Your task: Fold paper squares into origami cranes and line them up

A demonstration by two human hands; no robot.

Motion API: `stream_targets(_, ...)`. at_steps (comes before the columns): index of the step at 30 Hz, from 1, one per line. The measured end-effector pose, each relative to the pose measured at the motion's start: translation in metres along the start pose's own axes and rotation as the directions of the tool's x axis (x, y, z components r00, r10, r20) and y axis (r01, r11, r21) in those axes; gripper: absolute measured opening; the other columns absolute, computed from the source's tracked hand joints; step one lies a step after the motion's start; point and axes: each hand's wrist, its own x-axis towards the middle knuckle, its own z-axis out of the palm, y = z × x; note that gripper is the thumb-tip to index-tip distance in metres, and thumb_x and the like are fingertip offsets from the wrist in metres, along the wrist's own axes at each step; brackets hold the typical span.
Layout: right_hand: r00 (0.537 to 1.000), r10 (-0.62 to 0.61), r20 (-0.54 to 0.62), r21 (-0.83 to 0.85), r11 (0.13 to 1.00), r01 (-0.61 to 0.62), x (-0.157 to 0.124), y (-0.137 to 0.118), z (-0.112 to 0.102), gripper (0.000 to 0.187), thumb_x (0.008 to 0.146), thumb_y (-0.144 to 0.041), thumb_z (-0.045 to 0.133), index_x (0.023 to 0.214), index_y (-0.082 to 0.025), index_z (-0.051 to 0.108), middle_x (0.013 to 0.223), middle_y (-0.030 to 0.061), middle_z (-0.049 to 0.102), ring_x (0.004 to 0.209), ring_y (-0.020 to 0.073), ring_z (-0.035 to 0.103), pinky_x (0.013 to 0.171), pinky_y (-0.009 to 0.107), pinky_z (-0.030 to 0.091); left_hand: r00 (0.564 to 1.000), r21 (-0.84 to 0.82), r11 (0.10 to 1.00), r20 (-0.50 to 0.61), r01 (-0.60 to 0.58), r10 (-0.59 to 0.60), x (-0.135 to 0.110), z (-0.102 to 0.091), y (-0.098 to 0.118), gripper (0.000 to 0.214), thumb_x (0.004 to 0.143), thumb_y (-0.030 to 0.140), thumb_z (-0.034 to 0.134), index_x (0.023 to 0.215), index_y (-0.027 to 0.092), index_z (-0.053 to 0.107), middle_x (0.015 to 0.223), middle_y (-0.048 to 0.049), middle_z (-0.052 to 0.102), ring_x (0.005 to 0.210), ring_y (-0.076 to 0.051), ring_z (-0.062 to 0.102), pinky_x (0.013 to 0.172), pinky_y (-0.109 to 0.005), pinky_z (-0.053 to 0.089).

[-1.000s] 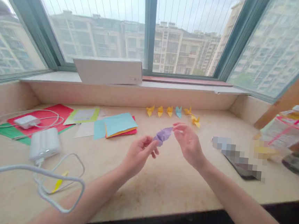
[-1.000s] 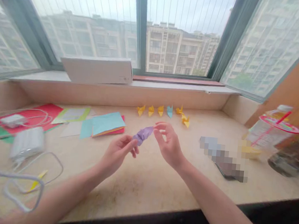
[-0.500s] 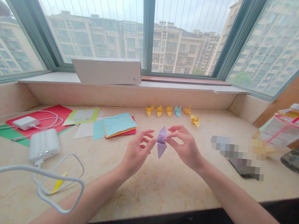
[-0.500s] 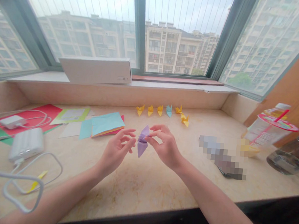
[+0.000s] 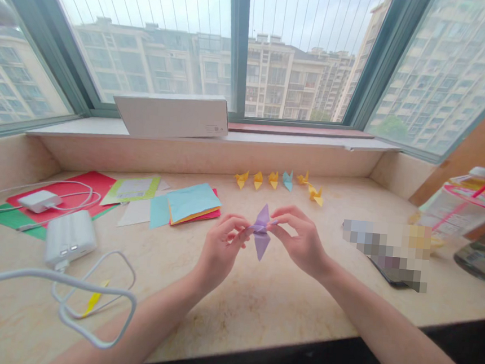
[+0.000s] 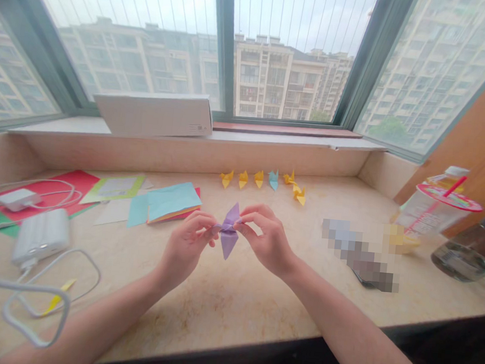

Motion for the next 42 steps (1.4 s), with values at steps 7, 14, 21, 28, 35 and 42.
stream_targets(7, 1.000, -0.025, 0.001, 0.025, 0.999, 0.025, -0.0003, -0.0001, 0.0011, 0.002, 0.091, -0.024, 0.069, 0.089, -0.023, 0.071, 0.096, 0.0048, 0.067, 0.092, 0.0197, 0.065, 0.084, 0.036, 0.052, 0.994, -0.062, 0.993, -0.017, 0.104, -0.105, 0.0001, 0.0029, 0.0053, 0.017, 0.089, 0.034, 0.068, 0.090, 0.018, 0.064, 0.088, -0.0016, 0.059, 0.070, -0.012, 0.062, 0.057, -0.023, 0.054)
stream_targets(14, 1.000, 0.003, -0.019, -0.007, 1.000, -0.003, -0.0013, -0.0010, 0.0028, 0.002, 0.090, -0.023, 0.070, 0.090, -0.022, 0.072, 0.091, 0.0043, 0.067, 0.086, 0.0190, 0.065, 0.079, 0.034, 0.052, 0.982, 0.002, 0.983, 0.046, 0.181, -0.181, -0.0025, 0.0043, 0.0016, 0.034, 0.085, 0.038, 0.072, 0.110, 0.020, 0.057, 0.100, -0.0038, 0.059, 0.076, -0.013, 0.061, 0.058, -0.024, 0.054)
stream_targets(21, 0.998, -0.029, 0.047, -0.001, 1.000, 0.029, -0.0046, -0.0012, 0.0046, 0.006, 0.091, -0.028, 0.069, 0.089, -0.024, 0.074, 0.090, 0.0052, 0.069, 0.085, 0.0198, 0.065, 0.077, 0.035, 0.053, 1.000, 0.159, 0.987, -0.011, 0.011, -0.009, -0.0049, 0.0046, 0.0040, 0.027, 0.087, 0.028, 0.068, 0.113, 0.025, 0.061, 0.114, -0.0049, 0.056, 0.083, -0.013, 0.063, 0.061, -0.021, 0.055)
stream_targets(28, 0.995, -0.060, 0.076, 0.048, 0.997, 0.057, -0.0054, -0.0024, 0.0052, 0.007, 0.092, -0.025, 0.067, 0.090, -0.023, 0.073, 0.089, 0.0047, 0.068, 0.083, 0.0184, 0.065, 0.076, 0.034, 0.054, 0.993, 0.280, 0.956, 0.100, -0.089, 0.063, -0.0046, 0.0039, 0.0069, 0.011, 0.089, 0.025, 0.067, 0.099, 0.022, 0.072, 0.112, -0.0063, 0.054, 0.079, -0.011, 0.064, 0.062, -0.022, 0.058)
stream_targets(35, 0.992, -0.083, 0.096, 0.067, 0.995, 0.077, -0.0041, -0.0048, 0.0059, 0.009, 0.094, -0.026, 0.064, 0.089, -0.023, 0.071, 0.089, 0.0048, 0.067, 0.083, 0.0181, 0.065, 0.075, 0.034, 0.054, 0.993, 0.297, 0.948, 0.064, -0.115, 0.100, -0.0051, 0.0020, 0.0063, 0.009, 0.089, 0.023, 0.067, 0.090, 0.022, 0.076, 0.108, -0.0061, 0.058, 0.076, -0.012, 0.065, 0.063, -0.024, 0.059)
stream_targets(42, 0.998, -0.008, 0.065, 0.127, 0.992, 0.000, -0.0031, -0.0039, 0.0030, 0.019, 0.094, -0.037, 0.063, 0.087, -0.022, 0.074, 0.089, 0.0055, 0.067, 0.084, 0.0188, 0.065, 0.078, 0.034, 0.053, 0.996, 0.251, 0.964, 0.027, -0.093, 0.089, -0.0035, 0.0017, 0.0089, 0.010, 0.090, 0.025, 0.066, 0.087, 0.022, 0.075, 0.104, -0.0059, 0.061, 0.084, -0.015, 0.065, 0.066, -0.025, 0.059)
